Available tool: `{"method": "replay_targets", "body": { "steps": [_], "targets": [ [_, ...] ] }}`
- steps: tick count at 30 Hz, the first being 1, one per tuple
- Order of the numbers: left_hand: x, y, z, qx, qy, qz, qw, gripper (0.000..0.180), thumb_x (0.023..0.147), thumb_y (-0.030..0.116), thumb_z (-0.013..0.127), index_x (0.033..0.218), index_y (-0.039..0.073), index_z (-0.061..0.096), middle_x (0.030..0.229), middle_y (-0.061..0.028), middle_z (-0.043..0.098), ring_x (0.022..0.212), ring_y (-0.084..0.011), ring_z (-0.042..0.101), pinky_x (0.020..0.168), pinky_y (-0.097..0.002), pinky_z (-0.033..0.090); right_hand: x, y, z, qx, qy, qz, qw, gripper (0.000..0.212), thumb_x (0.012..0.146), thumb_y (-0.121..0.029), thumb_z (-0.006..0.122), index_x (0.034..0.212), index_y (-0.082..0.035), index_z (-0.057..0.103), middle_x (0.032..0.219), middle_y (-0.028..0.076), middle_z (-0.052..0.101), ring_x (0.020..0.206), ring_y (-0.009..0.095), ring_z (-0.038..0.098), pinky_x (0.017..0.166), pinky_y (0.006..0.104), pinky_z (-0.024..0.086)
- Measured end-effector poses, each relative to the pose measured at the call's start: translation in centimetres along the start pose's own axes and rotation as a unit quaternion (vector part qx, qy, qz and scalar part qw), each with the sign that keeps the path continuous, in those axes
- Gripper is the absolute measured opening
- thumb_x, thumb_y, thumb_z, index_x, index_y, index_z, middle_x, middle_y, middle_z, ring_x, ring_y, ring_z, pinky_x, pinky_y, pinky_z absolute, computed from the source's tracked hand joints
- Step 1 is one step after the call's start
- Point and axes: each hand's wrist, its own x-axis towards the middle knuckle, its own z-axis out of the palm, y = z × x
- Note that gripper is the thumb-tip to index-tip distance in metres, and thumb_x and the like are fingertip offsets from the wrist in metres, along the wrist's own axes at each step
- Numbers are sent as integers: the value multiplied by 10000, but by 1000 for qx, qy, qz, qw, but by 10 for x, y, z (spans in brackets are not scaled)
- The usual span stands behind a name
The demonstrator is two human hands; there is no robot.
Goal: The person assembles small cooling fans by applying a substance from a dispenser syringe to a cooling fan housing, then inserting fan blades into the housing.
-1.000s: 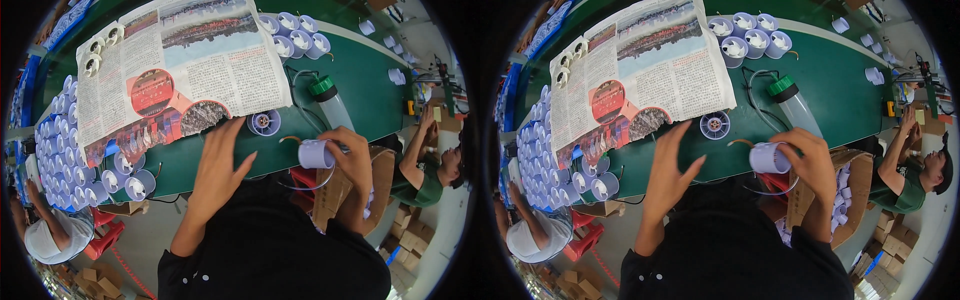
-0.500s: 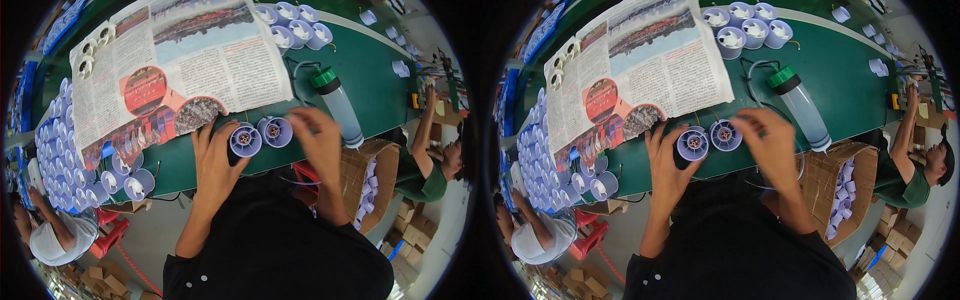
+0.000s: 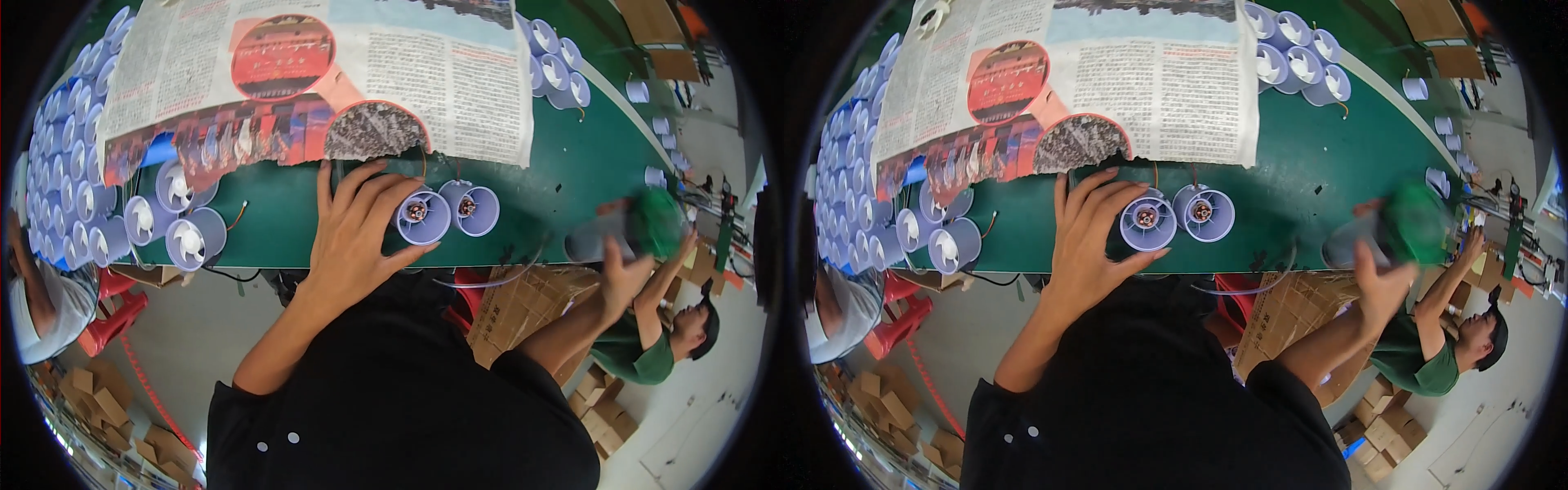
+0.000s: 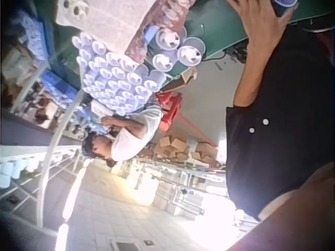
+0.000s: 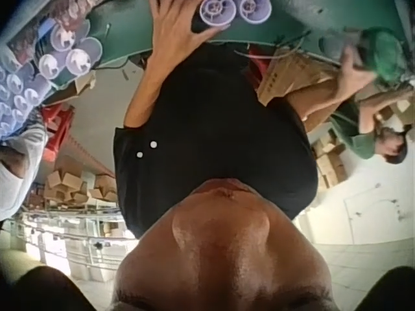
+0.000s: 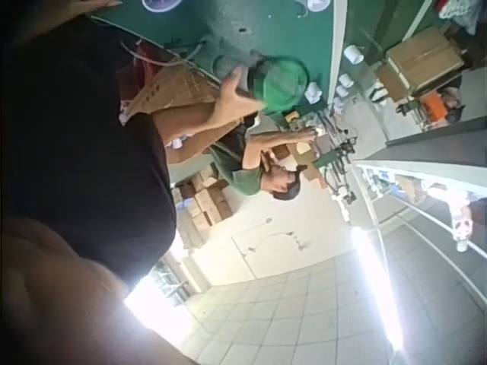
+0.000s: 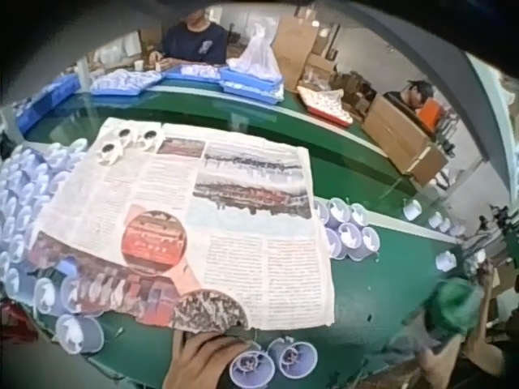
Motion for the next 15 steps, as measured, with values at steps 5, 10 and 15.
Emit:
{"method": "replay_targets", "body": {
  "steps": [5, 10, 15],
  "targets": [
    [-2, -1, 1, 23, -1, -5, 1000, 633, 699, 303, 828, 1252, 121, 581, 1212, -27, 606, 1231, -260, 495, 1128, -650, 166, 30, -57, 24, 323, -99, -173, 925, 960, 750, -250, 803, 1502, -51, 241, 1136, 169, 519, 1059, 360, 540, 982, 634, 398],
    [-1, -2, 4, 20, 12, 3, 1000, 665, 657, 304, 845, 1243, 123, 587, 1171, -38, 605, 1206, -249, 506, 1118, -658, 206, 41, -85, 84, 620, -155, -115, 761, 902, 740, -362, 774, 1419, 31, 329, 1113, 102, 519, 1067, 277, 499, 1091, 549, 236],
    [-4, -4, 5, 16, 9, -22, 1000, 667, 665, 302, 832, 1267, 146, 590, 1214, -23, 619, 1229, -246, 513, 1149, -616, 176, 38, -82, 119, 557, -229, -114, 790, 888, 757, -396, 738, 1423, 24, 328, 1145, 123, 489, 1076, 264, 449, 979, 489, 281]
  ]
}}
